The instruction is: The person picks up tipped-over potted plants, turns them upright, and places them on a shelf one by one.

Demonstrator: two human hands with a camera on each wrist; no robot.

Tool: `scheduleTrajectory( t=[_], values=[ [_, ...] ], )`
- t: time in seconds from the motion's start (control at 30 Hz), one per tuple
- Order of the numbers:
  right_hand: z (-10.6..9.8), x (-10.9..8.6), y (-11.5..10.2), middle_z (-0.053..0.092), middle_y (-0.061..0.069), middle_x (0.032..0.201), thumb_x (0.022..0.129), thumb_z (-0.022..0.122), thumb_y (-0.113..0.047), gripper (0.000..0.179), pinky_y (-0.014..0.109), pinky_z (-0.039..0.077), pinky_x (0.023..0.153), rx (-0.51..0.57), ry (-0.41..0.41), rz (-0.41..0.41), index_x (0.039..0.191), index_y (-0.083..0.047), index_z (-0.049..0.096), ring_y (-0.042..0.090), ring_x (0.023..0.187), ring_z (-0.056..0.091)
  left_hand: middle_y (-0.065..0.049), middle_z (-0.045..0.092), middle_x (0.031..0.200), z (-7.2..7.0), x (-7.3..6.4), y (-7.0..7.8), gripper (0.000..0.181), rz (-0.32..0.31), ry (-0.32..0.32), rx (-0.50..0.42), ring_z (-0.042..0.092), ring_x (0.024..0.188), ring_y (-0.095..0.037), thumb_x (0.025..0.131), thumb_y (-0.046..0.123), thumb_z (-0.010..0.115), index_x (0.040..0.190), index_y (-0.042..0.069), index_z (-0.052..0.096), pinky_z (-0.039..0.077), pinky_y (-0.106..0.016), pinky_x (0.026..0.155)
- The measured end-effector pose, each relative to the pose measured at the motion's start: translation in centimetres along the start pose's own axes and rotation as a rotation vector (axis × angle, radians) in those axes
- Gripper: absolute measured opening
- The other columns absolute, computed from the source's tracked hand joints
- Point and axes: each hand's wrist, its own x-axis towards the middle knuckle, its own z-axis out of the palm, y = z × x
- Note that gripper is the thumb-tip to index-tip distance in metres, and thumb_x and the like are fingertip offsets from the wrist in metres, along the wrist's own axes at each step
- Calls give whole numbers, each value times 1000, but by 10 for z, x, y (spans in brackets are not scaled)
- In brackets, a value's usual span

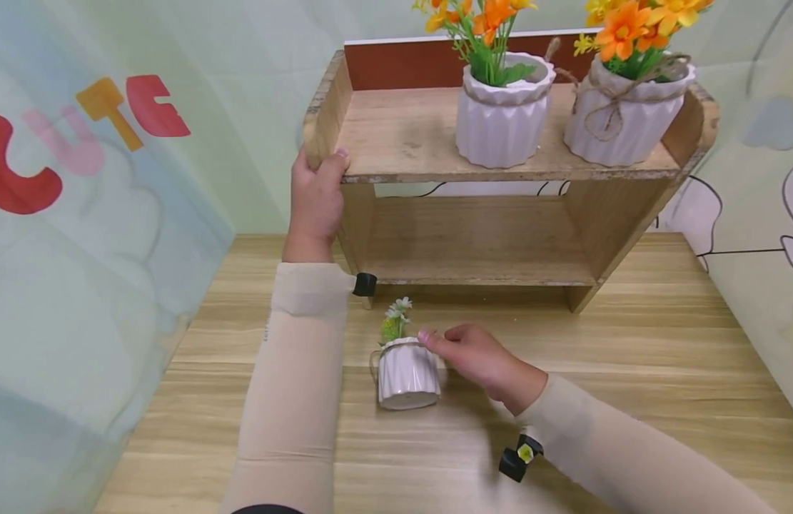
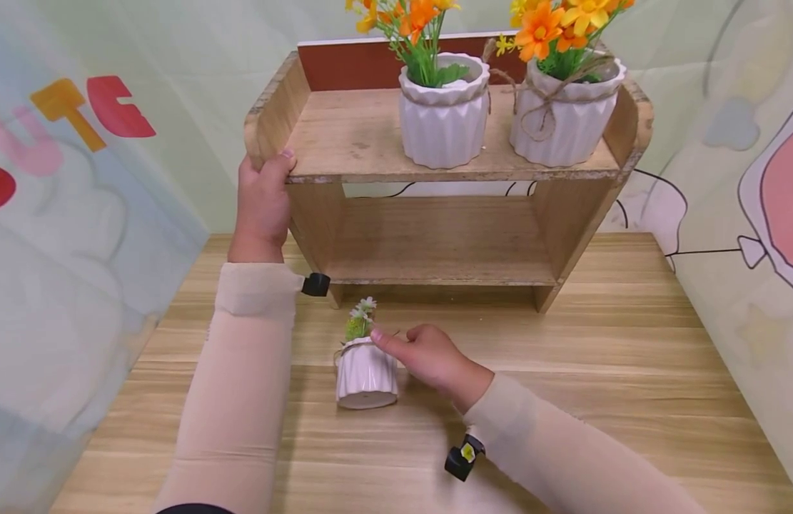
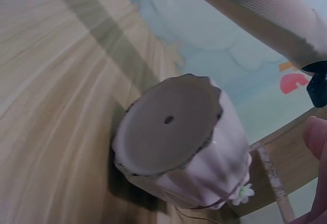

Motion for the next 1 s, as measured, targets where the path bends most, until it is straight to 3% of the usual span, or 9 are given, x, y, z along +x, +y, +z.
scheduleTrajectory(
  t=[0.07,0.17,0.3,0.5,0.8,1.0],
  values=[
    [2,1,2,64,27,135,101,67,-49,71,56,51,104,-2,-7,10,128,17,63,36,124,61,-11,48,156,0,0,0,66,3,0,-2,47,138,-20,101,32,55,162,14,38,36,-29,117],
    [5,3,4,69,19,117,101,67,-49,63,47,54,91,-3,-32,12,115,13,70,29,108,62,-12,48,155,0,0,-1,65,9,2,-3,48,138,-20,100,31,54,161,13,39,36,-28,117],
    [9,6,5,65,11,97,100,67,-49,54,34,48,76,-9,-55,14,94,4,77,23,91,56,-12,48,156,0,1,-2,64,10,2,1,47,139,-19,101,32,54,161,13,40,35,-29,118],
    [16,12,7,69,10,98,99,67,-53,56,33,49,82,-11,-62,42,83,0,77,21,92,58,-12,47,157,0,0,-2,65,20,1,4,47,139,-18,100,32,54,161,13,40,35,-30,119],
    [25,17,11,72,11,96,98,68,-53,56,37,52,91,52,-75,62,84,0,77,21,93,63,-9,47,157,0,2,-1,65,-11,1,9,47,138,-19,101,35,54,161,17,39,35,-32,117],
    [32,19,12,72,11,89,98,68,-54,54,30,52,82,96,-86,91,83,-3,75,20,86,65,-10,47,157,0,1,-1,66,-12,3,10,46,138,-19,100,34,54,161,16,38,35,-31,116]
  ],
)
